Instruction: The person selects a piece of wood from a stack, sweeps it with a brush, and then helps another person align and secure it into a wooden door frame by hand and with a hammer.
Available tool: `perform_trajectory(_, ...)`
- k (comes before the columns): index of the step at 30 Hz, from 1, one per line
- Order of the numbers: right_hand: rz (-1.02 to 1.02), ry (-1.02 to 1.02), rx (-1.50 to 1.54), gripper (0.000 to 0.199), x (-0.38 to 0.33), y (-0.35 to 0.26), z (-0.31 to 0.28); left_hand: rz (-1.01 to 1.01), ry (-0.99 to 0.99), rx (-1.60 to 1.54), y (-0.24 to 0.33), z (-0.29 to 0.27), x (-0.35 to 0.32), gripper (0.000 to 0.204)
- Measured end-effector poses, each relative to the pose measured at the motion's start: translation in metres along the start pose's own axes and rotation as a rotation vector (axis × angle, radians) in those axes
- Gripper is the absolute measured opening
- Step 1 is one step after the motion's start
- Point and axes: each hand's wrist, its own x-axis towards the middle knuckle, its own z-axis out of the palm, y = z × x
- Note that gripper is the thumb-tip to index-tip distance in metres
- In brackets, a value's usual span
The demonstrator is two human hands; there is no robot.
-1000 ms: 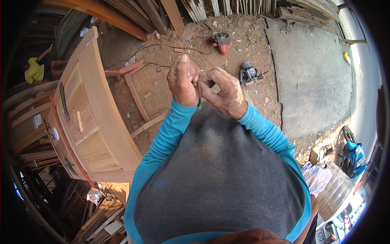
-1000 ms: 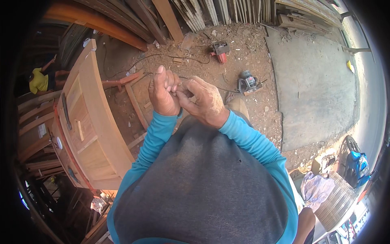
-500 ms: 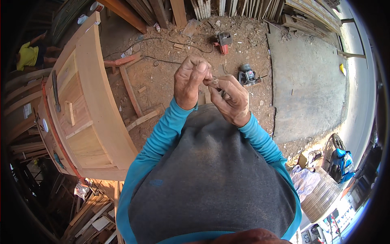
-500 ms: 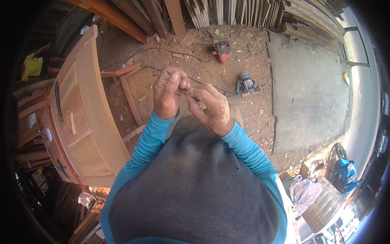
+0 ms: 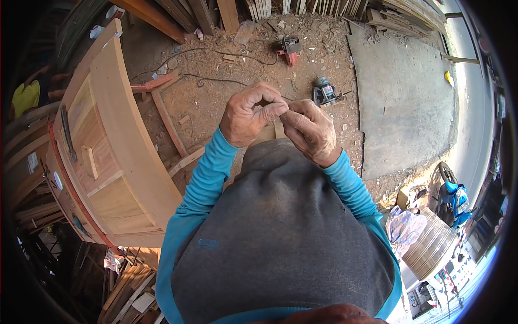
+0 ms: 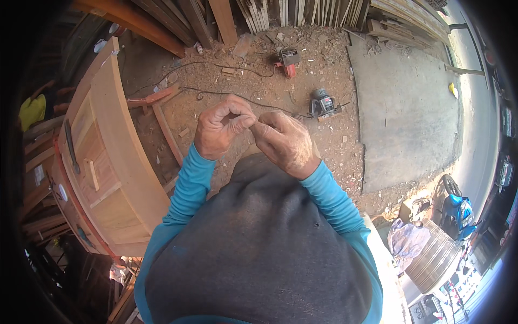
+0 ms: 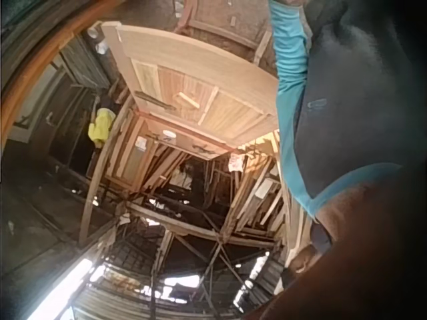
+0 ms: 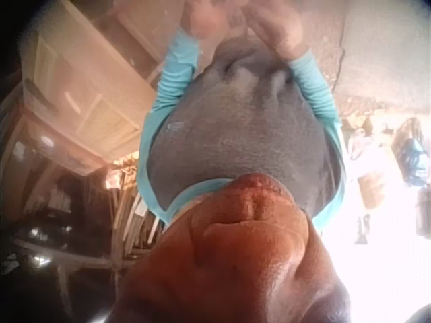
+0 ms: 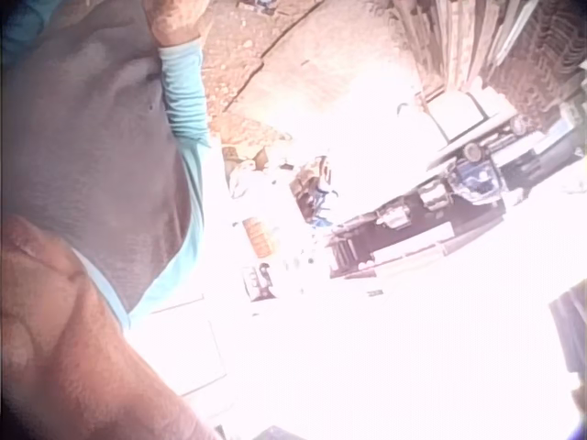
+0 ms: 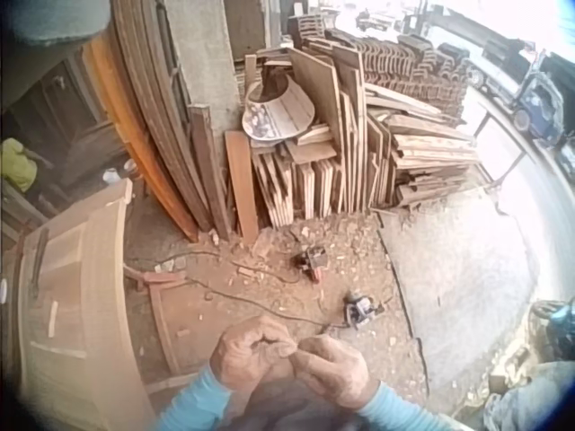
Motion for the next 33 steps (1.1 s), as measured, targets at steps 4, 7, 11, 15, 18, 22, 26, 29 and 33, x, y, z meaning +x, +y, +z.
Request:
perform_trajectory(4, 0.000, -0.012, -0.105, 0.027, 0.002, 0.007, -0.013, -0.121, 0.170, -0.177, -0.001, 0.011, 0.012, 0.011)
perform_trajectory(7, -0.002, 0.079, -0.042, 0.022, 0.008, 0.018, -0.025, -0.130, 0.275, -0.300, -0.008, 0.013, 0.026, 0.019)
perform_trajectory(11, 0.041, 0.150, 0.041, 0.016, 0.006, 0.041, -0.040, -0.232, 0.377, -0.782, -0.011, 0.020, 0.046, 0.032)
perform_trajectory(15, 0.136, 0.156, 0.040, 0.015, 0.000, 0.063, -0.059, -0.300, 0.264, -1.159, -0.009, 0.029, 0.073, 0.039)
perform_trajectory(18, 0.294, 0.146, 0.117, 0.018, 0.007, 0.065, -0.075, -0.296, 0.177, -1.241, -0.008, 0.043, 0.093, 0.041)
perform_trajectory(22, 0.059, 0.188, 0.096, 0.023, 0.025, 0.081, -0.093, -0.316, 0.133, -1.231, -0.003, 0.070, 0.123, 0.043)
perform_trajectory(26, 0.099, 0.223, 0.136, 0.025, 0.032, 0.093, -0.105, -0.343, 0.104, -1.199, 0.001, 0.094, 0.147, 0.045)
perform_trajectory(29, 0.195, 0.229, 0.213, 0.025, 0.034, 0.100, -0.118, -0.338, 0.085, -1.127, 0.007, 0.109, 0.161, 0.047)
perform_trajectory(33, 0.300, 0.191, 0.320, 0.025, 0.035, 0.108, -0.135, -0.295, 0.048, -1.007, 0.007, 0.125, 0.171, 0.048)
